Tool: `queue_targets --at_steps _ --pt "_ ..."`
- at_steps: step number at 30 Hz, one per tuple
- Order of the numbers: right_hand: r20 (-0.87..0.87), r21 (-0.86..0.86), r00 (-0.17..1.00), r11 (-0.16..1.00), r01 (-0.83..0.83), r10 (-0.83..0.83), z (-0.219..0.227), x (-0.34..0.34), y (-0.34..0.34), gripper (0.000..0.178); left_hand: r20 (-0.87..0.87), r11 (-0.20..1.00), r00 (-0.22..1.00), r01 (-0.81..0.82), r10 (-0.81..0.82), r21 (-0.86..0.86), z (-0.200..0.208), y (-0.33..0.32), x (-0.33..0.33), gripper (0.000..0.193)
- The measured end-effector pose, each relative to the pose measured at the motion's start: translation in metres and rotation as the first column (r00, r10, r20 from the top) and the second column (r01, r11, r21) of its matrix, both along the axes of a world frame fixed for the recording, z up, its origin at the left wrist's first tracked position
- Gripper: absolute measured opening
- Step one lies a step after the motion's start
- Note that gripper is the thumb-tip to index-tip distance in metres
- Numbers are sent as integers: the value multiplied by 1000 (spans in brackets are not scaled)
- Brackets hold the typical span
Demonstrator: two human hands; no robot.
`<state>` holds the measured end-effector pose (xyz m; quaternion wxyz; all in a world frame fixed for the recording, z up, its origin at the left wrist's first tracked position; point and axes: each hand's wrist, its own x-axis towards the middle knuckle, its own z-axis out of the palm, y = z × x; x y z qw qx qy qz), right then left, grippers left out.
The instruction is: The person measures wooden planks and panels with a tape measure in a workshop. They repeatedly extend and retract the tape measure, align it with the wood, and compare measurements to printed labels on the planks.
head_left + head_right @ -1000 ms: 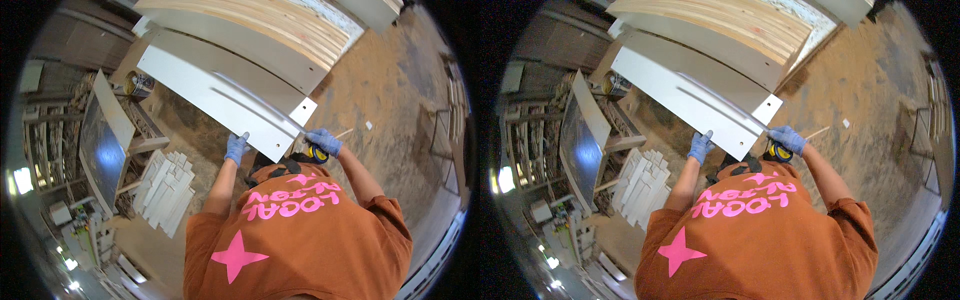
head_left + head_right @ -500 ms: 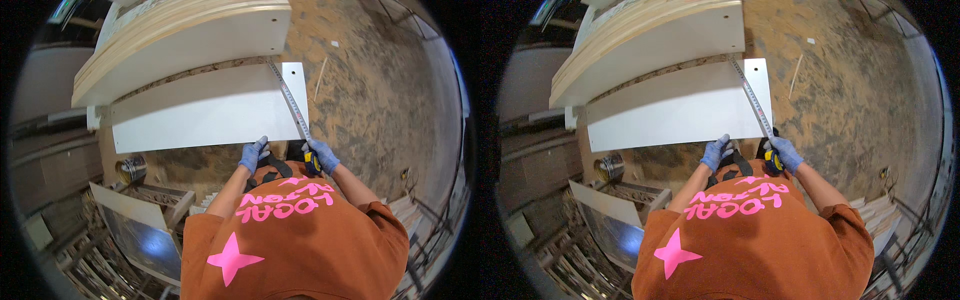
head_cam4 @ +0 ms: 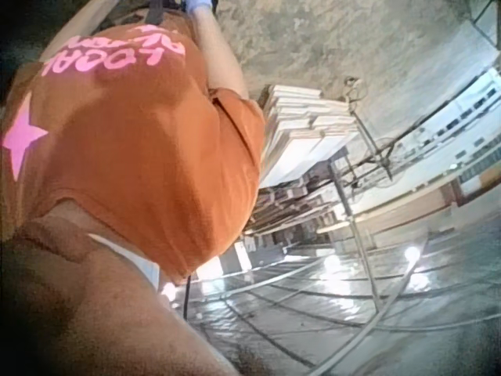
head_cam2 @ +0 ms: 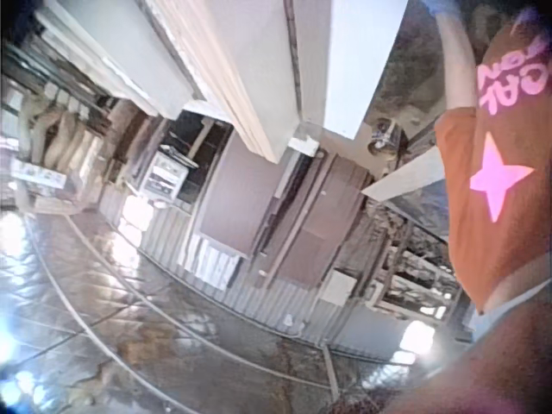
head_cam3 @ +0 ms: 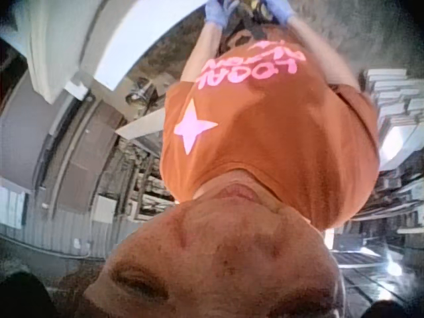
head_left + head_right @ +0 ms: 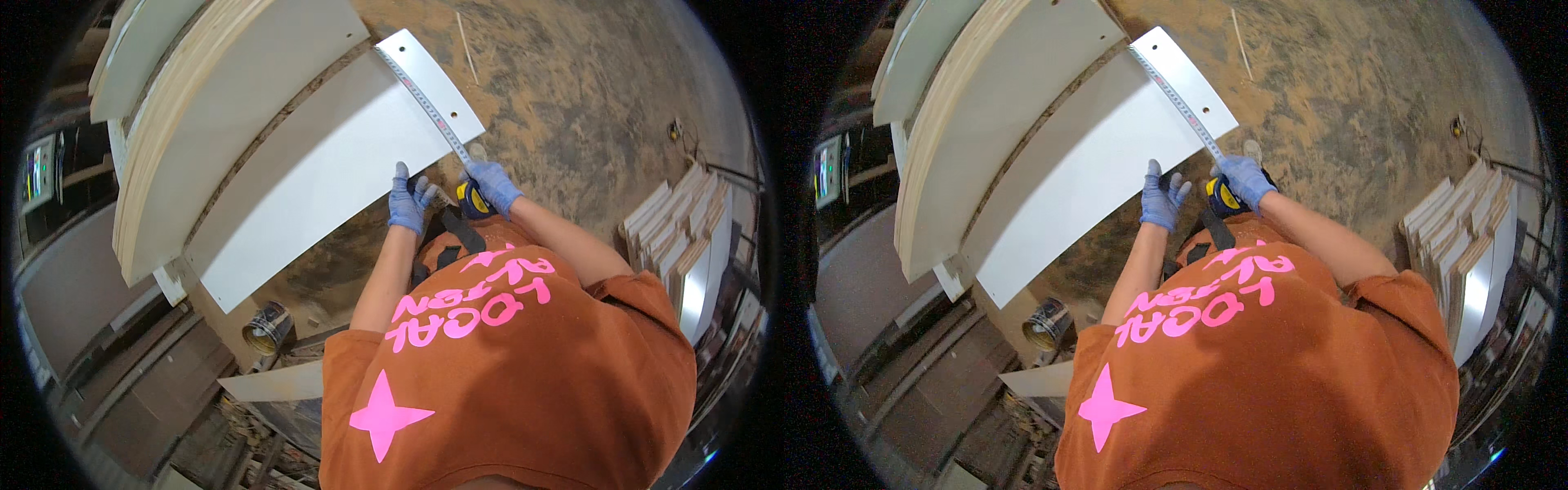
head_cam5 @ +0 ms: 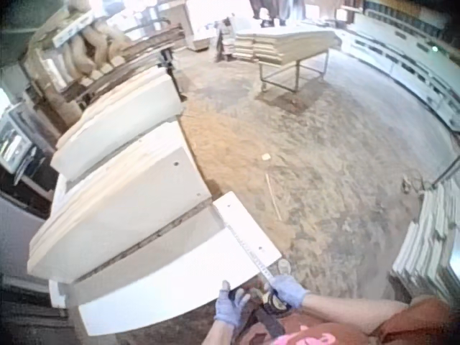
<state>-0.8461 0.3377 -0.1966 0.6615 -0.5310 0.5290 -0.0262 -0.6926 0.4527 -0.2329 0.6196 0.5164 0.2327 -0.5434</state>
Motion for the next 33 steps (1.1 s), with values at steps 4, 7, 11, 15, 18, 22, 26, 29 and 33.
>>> queue_targets --at_steps 4,7,11,15,18,22,26,29,33 --pt "-74 -148 990 980 -133 123 3 -1 0 35 21 996 999 -44 43 74 6 -4 -2 51" --pt "-39 -205 994 973 -105 99 -9 -2 3 34 21 998 1000 -22 21 63 8 -4 -1 49" --pt "-56 -195 994 976 -100 90 -5 -3 3 35 1 1000 1000 -5 5 29 6 -2 1 47" --pt "-1 -210 994 972 -106 109 -12 -6 1 34 9 999 1000 -8 8 49 5 -3 1 46" --pt "-27 -208 995 973 -101 98 -17 -6 1 33 6 999 1000 -5 4 52 5 -3 2 45" --pt "-60 -116 996 991 -68 61 -8 -2 1 33 -31 999 1000 -5 7 39 0 -1 4 45" --pt "-32 -181 992 975 -129 125 -11 -5 0 33 -16 997 1000 -22 23 71 4 -4 3 45" --pt "-35 -257 986 952 -165 162 -13 -7 0 32 -22 999 1000 -8 9 51 4 -4 3 47" --pt "-57 -242 986 956 -164 154 -7 -3 0 30 3 997 1000 -7 7 71 5 -4 2 46"
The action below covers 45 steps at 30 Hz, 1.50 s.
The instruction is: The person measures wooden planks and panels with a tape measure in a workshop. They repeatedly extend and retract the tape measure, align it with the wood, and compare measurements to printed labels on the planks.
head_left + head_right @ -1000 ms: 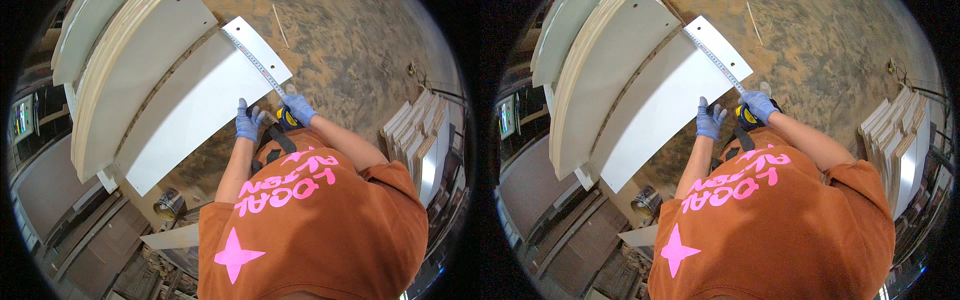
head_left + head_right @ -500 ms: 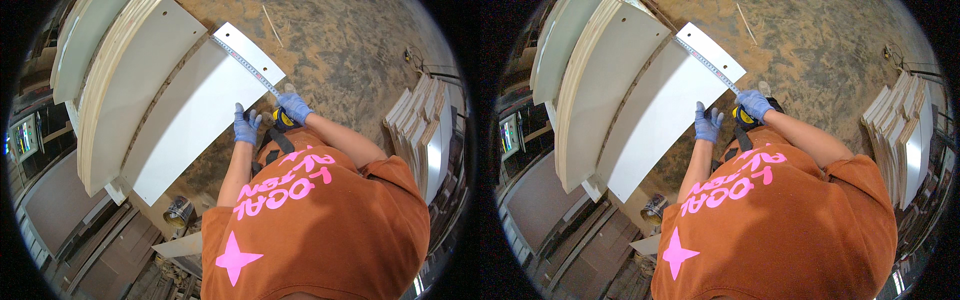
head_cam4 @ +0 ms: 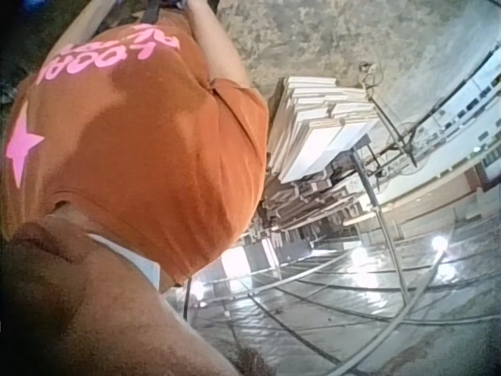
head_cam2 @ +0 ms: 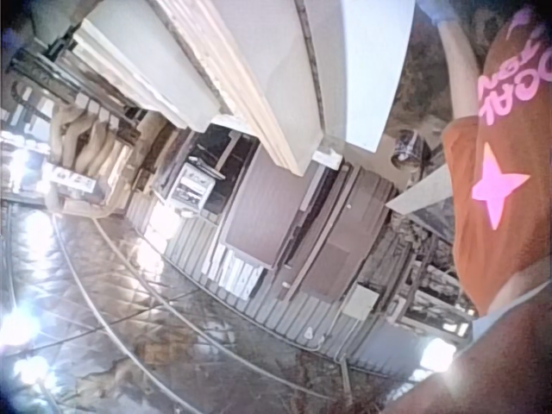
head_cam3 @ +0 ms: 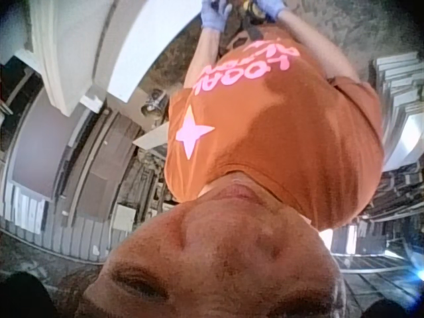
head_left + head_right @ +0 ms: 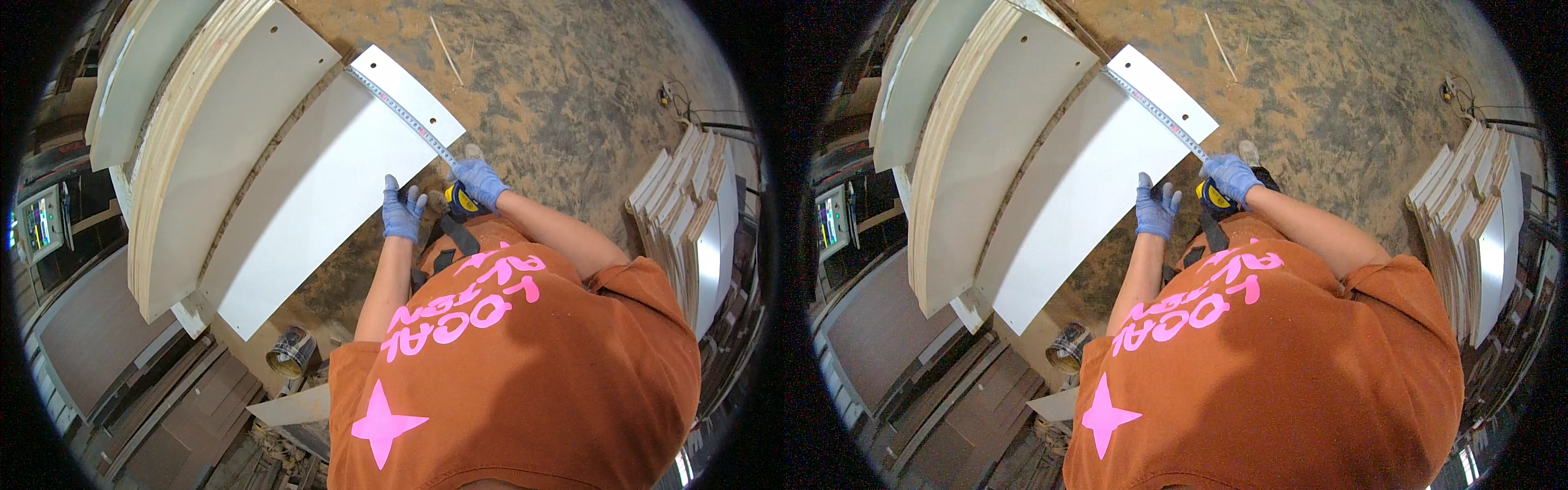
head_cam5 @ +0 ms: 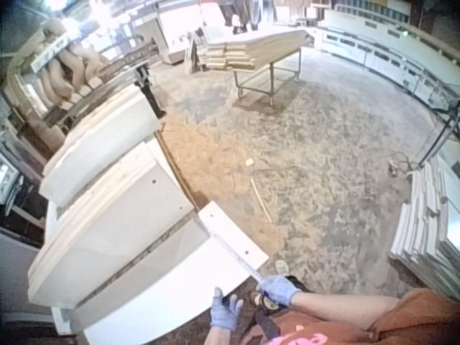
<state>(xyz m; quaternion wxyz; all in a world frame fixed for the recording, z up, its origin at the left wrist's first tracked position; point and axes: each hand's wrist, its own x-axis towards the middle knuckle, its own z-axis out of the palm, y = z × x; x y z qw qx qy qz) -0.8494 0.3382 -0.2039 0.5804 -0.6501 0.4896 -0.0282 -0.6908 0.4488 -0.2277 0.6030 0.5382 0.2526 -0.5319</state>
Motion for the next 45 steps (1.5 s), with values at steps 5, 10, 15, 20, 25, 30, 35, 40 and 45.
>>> queue_targets --at_steps 5,10,15,20,25,30,35,40,45 --pt "25 21 999 999 25 -25 1 -2 2 31 -17 999 1000 18 -19 -44 -6 5 1 45" --pt "144 248 975 960 132 -172 10 -2 2 28 -2 997 997 75 -75 5 9 3 4 59" --pt "84 255 985 959 126 -152 35 5 -13 34 -29 990 991 128 -130 -55 6 10 23 50" --pt "172 51 983 997 58 -66 25 11 -19 33 18 987 990 141 -140 -77 -4 15 31 54" --pt "281 142 955 988 58 -97 9 3 -21 35 75 991 988 134 -133 -4 4 9 23 66" --pt "377 189 916 979 70 -138 -3 -27 -24 35 70 980 979 196 -193 -34 -2 8 36 71" --pt "417 333 870 935 124 -264 5 -67 -58 33 165 989 975 150 -147 -4 -3 1 26 64" --pt "408 374 840 905 204 -358 10 -85 -122 28 235 992 972 -13 -18 127 -9 -3 16 59" --pt "401 365 809 885 289 -430 -2 -111 -213 28 482 921 866 -290 136 262 -13 -34 -12 65"
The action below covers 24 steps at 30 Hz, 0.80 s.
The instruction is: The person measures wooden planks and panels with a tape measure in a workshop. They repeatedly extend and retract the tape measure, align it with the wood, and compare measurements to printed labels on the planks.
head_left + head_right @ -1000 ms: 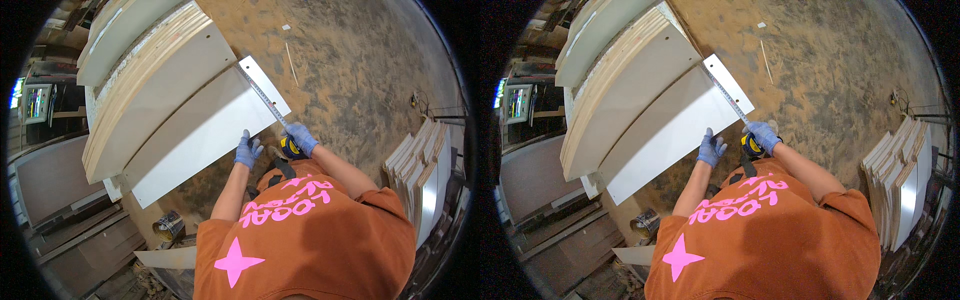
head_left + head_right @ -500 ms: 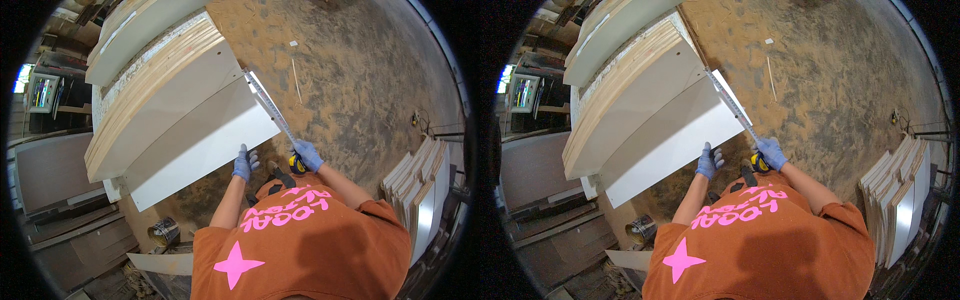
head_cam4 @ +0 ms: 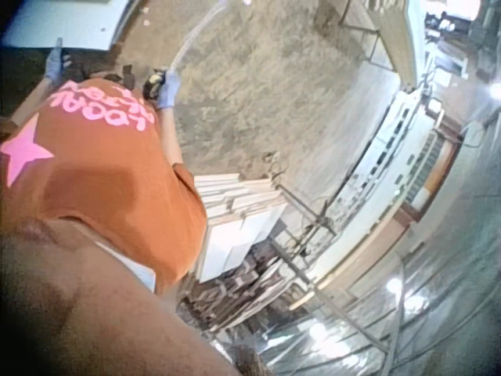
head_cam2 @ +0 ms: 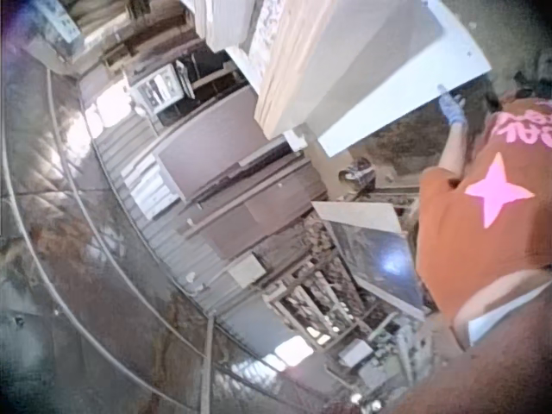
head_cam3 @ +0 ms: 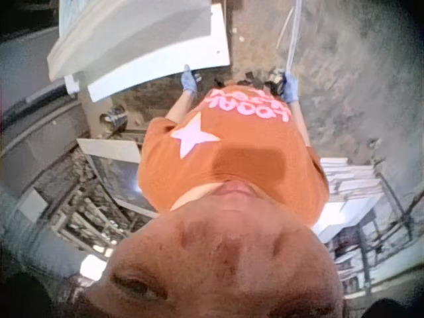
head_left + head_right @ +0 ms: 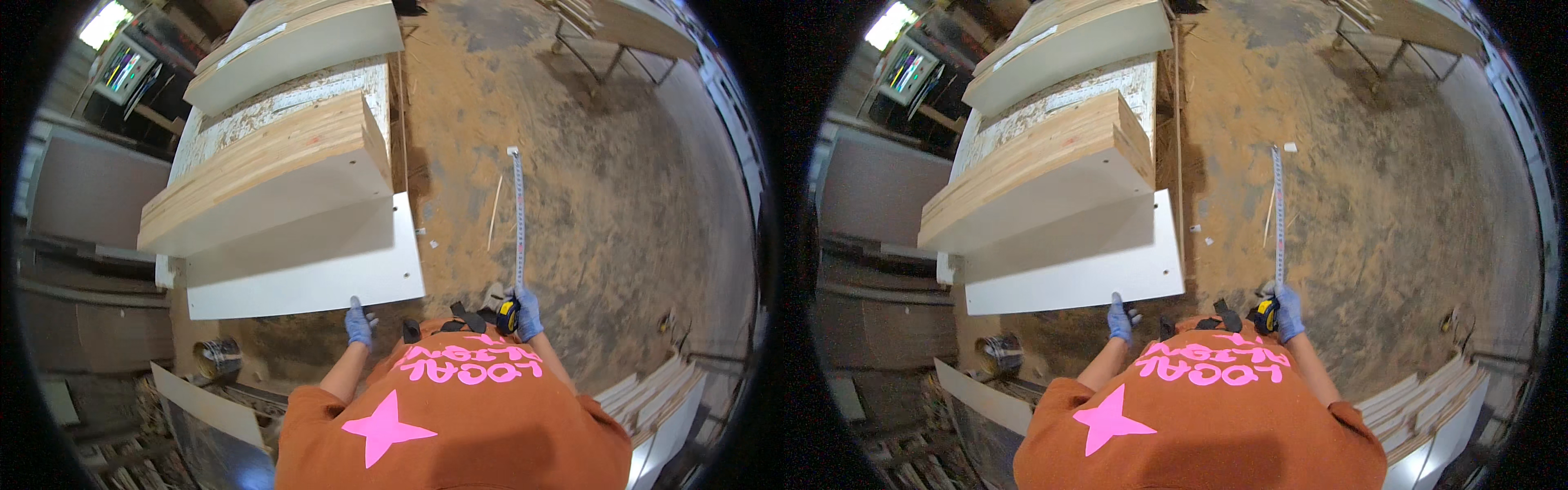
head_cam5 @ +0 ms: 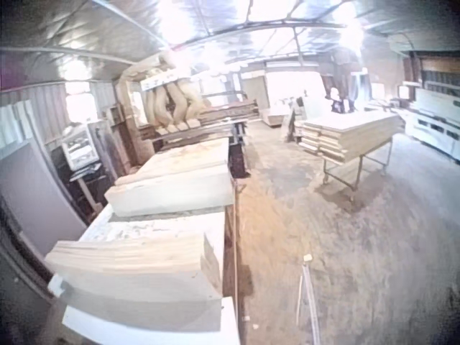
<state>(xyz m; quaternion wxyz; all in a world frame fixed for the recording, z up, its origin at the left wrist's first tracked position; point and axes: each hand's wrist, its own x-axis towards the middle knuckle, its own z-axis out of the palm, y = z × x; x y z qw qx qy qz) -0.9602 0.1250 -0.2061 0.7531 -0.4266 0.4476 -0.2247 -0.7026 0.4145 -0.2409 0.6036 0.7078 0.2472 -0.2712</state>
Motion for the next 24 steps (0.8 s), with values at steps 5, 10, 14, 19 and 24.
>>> queue_targets --at_steps 5,10,14,19,24 --pt "-47 130 999 991 4 2 9 -38 -89 32 480 747 795 -562 370 355 0 -36 -18 74" --pt "-75 274 997 961 44 -24 10 -58 -159 29 783 601 609 -582 -125 548 50 -84 -5 72" --pt "-92 296 995 955 -20 49 1 -43 -194 30 831 746 421 -403 -365 531 93 -156 5 63" --pt "-85 352 974 921 -168 210 -1 19 -228 33 833 855 247 -33 -496 518 106 -246 15 41" --pt "-83 240 927 910 -338 366 6 106 -289 36 813 850 247 142 -527 507 118 -323 57 32"
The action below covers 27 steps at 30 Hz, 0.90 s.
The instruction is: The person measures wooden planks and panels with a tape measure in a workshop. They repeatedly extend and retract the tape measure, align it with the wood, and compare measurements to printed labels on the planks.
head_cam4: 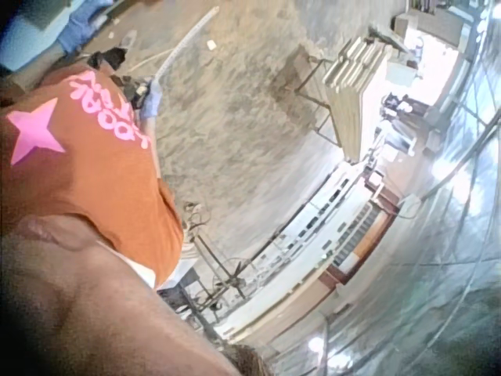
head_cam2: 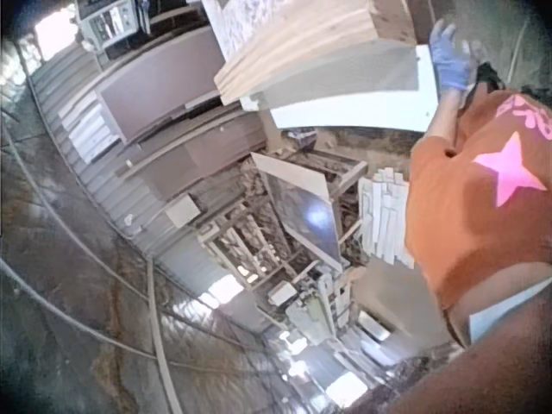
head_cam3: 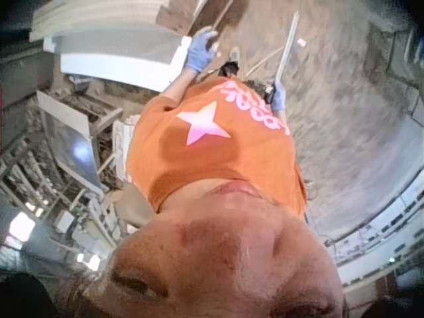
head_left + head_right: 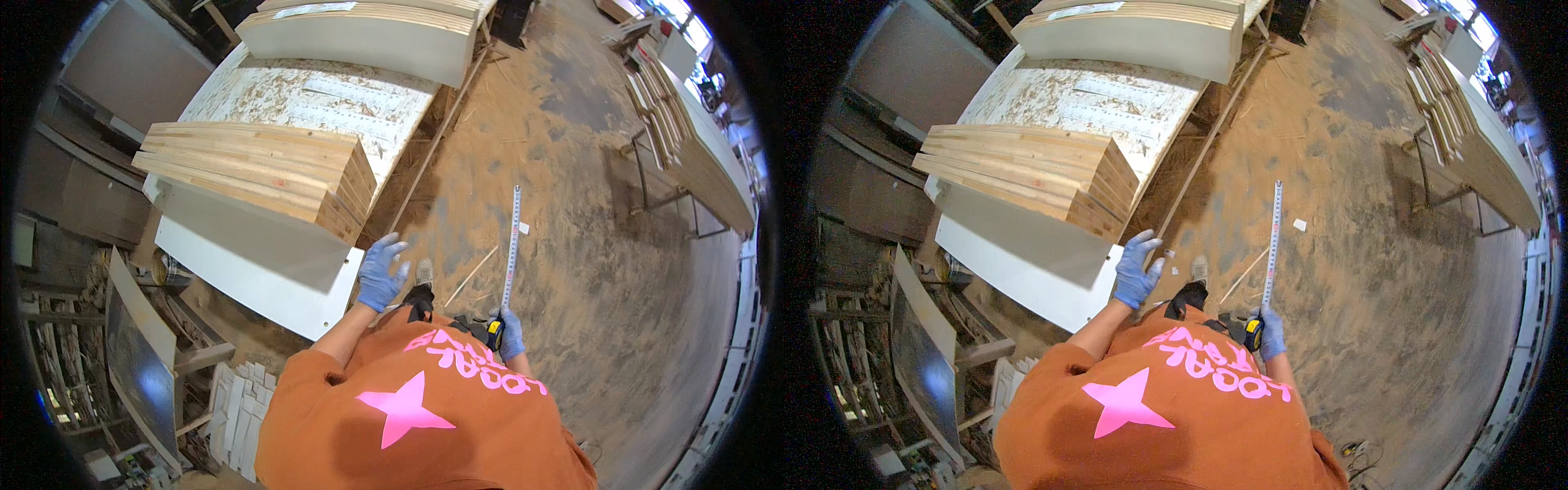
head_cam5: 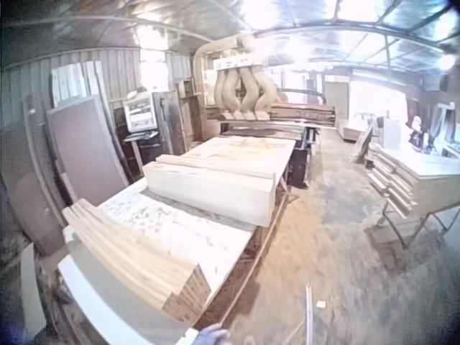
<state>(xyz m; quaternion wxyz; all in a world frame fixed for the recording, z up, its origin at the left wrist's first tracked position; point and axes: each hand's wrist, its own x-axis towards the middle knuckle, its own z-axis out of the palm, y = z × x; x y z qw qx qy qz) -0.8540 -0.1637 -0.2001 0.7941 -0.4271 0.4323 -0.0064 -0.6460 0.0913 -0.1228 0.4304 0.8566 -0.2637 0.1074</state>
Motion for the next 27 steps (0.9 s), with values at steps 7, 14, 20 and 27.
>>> queue_targets --at_steps 7,14,20,27 --pt "-28 -136 977 967 -214 213 24 137 -56 41 -87 993 990 101 -106 -64 28 -63 92 27" --pt "39 -84 917 916 -393 397 26 247 -75 43 -92 997 996 -3 -5 -81 41 -75 133 26" --pt "25 0 839 839 -544 544 8 348 -107 43 21 966 977 -207 213 -157 77 -89 156 23" --pt "70 -315 436 434 -844 897 39 474 -160 37 75 730 735 -646 673 -222 122 -114 182 19"
